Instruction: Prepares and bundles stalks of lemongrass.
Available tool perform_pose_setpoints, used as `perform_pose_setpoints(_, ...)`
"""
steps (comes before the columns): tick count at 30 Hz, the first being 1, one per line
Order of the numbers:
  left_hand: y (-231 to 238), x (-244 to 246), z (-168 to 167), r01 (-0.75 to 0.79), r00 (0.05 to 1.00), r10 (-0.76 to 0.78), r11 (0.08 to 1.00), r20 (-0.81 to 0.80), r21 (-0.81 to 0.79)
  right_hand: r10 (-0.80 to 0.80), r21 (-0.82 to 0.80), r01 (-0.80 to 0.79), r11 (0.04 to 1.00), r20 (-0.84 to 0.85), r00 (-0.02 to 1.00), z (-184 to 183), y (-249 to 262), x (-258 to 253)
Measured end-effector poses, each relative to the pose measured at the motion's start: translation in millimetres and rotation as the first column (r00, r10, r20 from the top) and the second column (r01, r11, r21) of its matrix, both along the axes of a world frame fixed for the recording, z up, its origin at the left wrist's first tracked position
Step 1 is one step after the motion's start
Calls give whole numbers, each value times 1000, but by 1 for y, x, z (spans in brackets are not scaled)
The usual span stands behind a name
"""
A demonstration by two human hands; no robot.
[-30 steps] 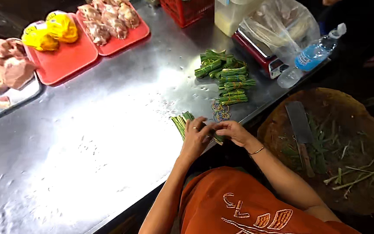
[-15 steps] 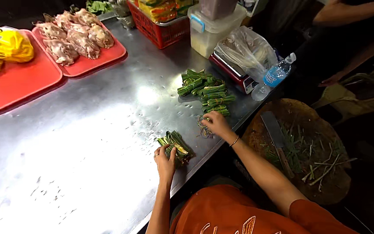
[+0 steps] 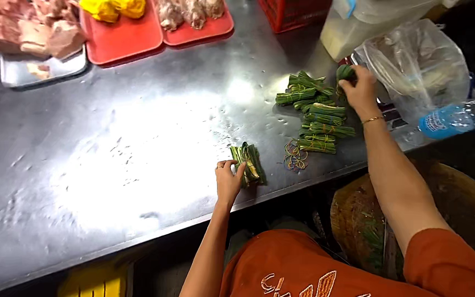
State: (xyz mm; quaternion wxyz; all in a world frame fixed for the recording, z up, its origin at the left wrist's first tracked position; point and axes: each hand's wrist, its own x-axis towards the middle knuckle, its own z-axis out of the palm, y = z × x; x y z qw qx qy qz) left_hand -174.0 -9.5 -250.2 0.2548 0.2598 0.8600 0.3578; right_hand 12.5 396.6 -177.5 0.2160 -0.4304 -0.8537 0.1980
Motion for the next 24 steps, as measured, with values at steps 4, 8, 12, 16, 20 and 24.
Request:
perform_pose_setpoints(4,29,8,3,-18,1000,17,981,-11,-194,163,-252,-224,941,-242,956,32,-102,-24)
perform_pose_setpoints(8,34,10,-3,-36,999,38,972,4,-234,263,-755,-307,580,-183,947,-33,-174,-55)
perform_pose_setpoints(12,27,12,-3,-49,998,59,972,35,-231,283,-851,-145,504,4,959,-70,-195,-78)
perform_pose_setpoints(16,25,15,-12,-83,992,97,983,81,-161,291,-807,-120,579,67,954,-85,-202,-89)
perform_pose_setpoints(20,22,15,-14,-96,988,108,989,112,-109,341,-761,-137,634,115,933,-85,-202,-95)
perform_pose_setpoints(24,21,14,-15,-100,985,110,992,135,-80,343,-705,-152,692,137,929,-90,-203,-98)
